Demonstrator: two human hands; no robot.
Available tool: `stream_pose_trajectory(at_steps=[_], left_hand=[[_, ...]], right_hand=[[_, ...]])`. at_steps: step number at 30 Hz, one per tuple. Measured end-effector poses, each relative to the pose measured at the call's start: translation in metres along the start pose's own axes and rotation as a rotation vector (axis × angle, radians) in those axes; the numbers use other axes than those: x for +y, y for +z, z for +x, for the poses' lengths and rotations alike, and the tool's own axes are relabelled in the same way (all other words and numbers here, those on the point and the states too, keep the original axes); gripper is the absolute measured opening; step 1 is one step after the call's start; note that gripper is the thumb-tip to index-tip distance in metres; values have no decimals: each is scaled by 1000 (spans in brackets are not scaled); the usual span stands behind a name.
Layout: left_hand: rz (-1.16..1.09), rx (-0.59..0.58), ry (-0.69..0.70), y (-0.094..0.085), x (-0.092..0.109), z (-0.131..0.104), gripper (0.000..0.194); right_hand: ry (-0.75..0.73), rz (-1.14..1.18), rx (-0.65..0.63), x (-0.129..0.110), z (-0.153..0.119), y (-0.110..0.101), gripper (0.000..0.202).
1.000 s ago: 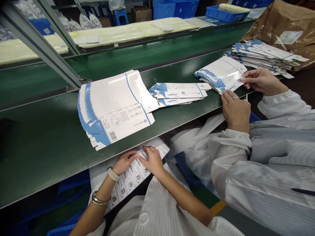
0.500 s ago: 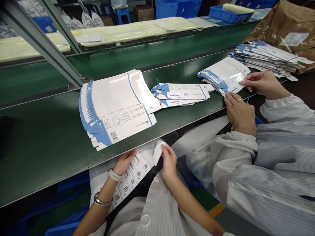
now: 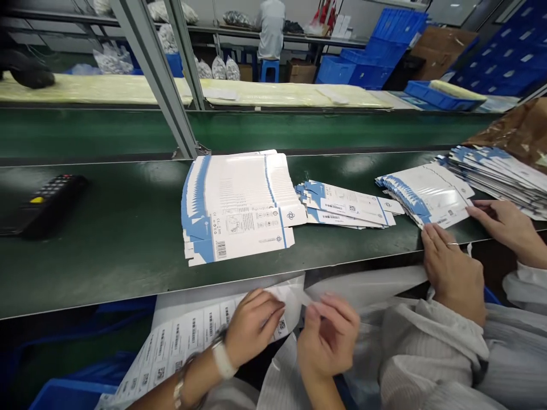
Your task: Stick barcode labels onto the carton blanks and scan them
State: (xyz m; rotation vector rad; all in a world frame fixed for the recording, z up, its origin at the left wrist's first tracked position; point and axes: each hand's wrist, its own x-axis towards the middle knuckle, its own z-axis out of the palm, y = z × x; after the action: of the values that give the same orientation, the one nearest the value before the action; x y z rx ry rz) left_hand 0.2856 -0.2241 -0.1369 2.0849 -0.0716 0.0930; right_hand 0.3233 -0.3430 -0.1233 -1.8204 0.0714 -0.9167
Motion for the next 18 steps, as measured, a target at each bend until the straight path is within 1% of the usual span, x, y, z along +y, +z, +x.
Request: stream_pose_trajectory(at_steps=[1, 3, 4, 6, 7, 9, 12, 16, 18], left_hand=[[-59, 63, 0, -17, 10, -11, 17], [-190, 270, -45, -53, 28, -29, 14], [-243, 349, -93, -70, 35, -35, 13], [-301, 446, -183, -94, 46, -41, 12], [-314, 460, -223, -101, 50, -42, 13], [-325, 452, -289, -109, 54, -42, 15], [-326, 399, -378, -110, 56, -41, 13], [-278, 346, -440, -109, 53, -40, 16], [-240, 332, -453, -107, 52, -38, 19]], right_hand=[[-88, -53, -44, -1, -2, 4, 9], [-262, -148, -105, 0, -7, 11, 13], [-346, -174, -134, 1, -10, 14, 15], [-473, -221, -226, 1, -18, 19, 16], [-515, -257, -284, 1, -22, 22, 19], [-560, -347, -373, 2, -29, 26, 28], [-604, -411, -428, 7, -39, 29, 35], [-624, -457, -550, 21, -54, 31, 33], [-619, -435, -584, 27, -65, 33, 30]])
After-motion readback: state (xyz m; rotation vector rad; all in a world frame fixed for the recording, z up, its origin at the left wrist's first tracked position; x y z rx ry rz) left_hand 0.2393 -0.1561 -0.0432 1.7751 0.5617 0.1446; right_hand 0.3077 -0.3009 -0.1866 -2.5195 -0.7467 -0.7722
